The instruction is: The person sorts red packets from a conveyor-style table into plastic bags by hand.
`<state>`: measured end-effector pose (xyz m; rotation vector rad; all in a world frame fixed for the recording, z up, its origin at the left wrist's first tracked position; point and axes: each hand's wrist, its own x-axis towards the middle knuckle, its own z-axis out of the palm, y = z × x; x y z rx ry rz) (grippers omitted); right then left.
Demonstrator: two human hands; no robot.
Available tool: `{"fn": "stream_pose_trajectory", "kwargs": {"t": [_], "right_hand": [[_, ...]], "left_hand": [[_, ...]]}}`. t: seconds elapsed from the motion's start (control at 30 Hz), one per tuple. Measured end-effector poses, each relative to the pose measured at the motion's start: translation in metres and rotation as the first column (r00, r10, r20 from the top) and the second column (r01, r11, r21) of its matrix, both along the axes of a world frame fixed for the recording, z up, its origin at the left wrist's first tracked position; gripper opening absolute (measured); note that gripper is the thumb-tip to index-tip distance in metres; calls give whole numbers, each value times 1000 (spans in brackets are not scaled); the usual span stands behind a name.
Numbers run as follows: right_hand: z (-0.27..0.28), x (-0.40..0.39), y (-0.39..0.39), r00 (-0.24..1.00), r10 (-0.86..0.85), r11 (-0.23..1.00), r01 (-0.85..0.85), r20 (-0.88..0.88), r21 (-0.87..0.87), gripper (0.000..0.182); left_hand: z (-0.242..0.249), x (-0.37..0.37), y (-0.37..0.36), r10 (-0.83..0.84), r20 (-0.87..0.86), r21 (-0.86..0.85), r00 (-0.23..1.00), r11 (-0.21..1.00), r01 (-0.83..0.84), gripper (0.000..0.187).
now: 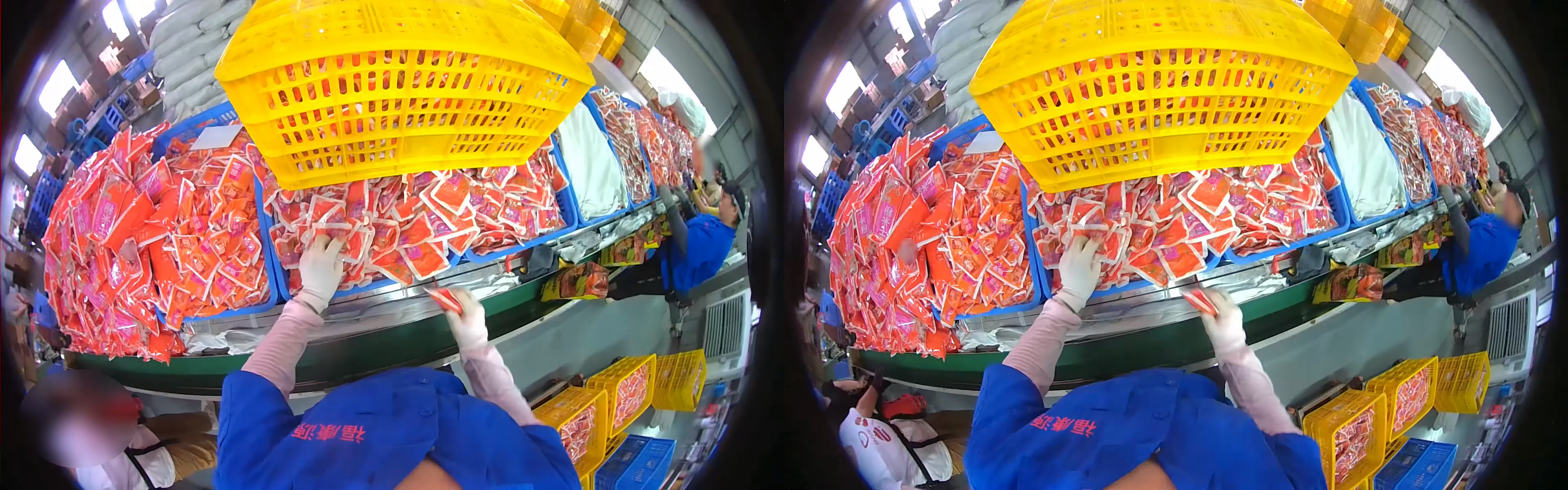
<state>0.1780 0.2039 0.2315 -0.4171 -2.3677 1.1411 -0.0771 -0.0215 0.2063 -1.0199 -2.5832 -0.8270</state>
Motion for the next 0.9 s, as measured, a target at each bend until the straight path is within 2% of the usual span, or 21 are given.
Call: {"fn": "stream_pose_trajectory", "kwargs": {"t": [0.03,0.1,0.17,0.23,0.3,0.33,0.37,0.43,0.47,0.53,0.57,0.63,0.67,0.7,0.77,0.83,0.87,0.9], "right_hand": [[9,-25,1,999,32,992,-29,-23,124,34],[16,-79,5,993,118,941,-113,2,318,32],[14,-141,7,971,89,866,-185,221,464,32],[-17,-192,25,929,-1,897,-162,369,412,32],[-13,-199,37,920,40,900,-202,389,386,30],[-11,-199,42,902,88,903,-251,423,348,28],[-8,-189,43,906,77,907,-237,416,347,28],[1,-155,43,977,110,886,-179,181,428,25],[3,-140,41,979,97,886,-167,180,432,25],[5,-108,29,993,48,966,-19,-110,256,24],[10,-91,26,994,42,965,-13,-104,264,24],[20,-57,19,999,33,998,-34,15,59,24],[18,-42,22,1000,19,997,-21,16,73,24],[15,-26,25,999,10,996,-13,32,87,25],[7,7,38,998,-23,994,16,58,109,27],[-13,44,50,991,-133,987,131,-14,-87,31],[-16,62,56,983,-184,980,185,20,-75,37],[-40,81,65,959,-282,907,262,-15,-331,37]], "left_hand": [[-1,-7,5,-5,1,-4,1000,1000,5,33],[-3,-24,19,-2,-192,-54,981,999,-8,38],[0,-37,35,41,-152,-101,987,993,-57,40],[8,-39,39,80,-132,-141,988,985,-99,43],[28,-43,32,18,170,-196,985,980,16,49],[44,-41,22,-58,240,-208,969,972,110,54],[64,-37,15,-79,260,-274,962,950,152,58],[107,-17,21,-76,127,-262,989,959,108,63],[101,-17,37,-89,125,-258,988,959,120,63],[91,-17,74,-91,-131,31,987,995,96,73],[90,-15,97,-80,-59,-19,995,997,79,80],[80,-16,145,-73,-116,-65,991,996,66,74],[61,-26,163,-85,-117,-51,990,996,79,74],[36,-37,181,-92,-126,8,988,996,94,67],[23,-45,190,-159,-141,187,977,965,184,55],[20,-48,169,-249,-120,200,961,942,269,47],[11,-44,150,-300,-109,60,948,950,307,42],[2,-41,134,-352,-95,-80,931,935,345,38]]}}
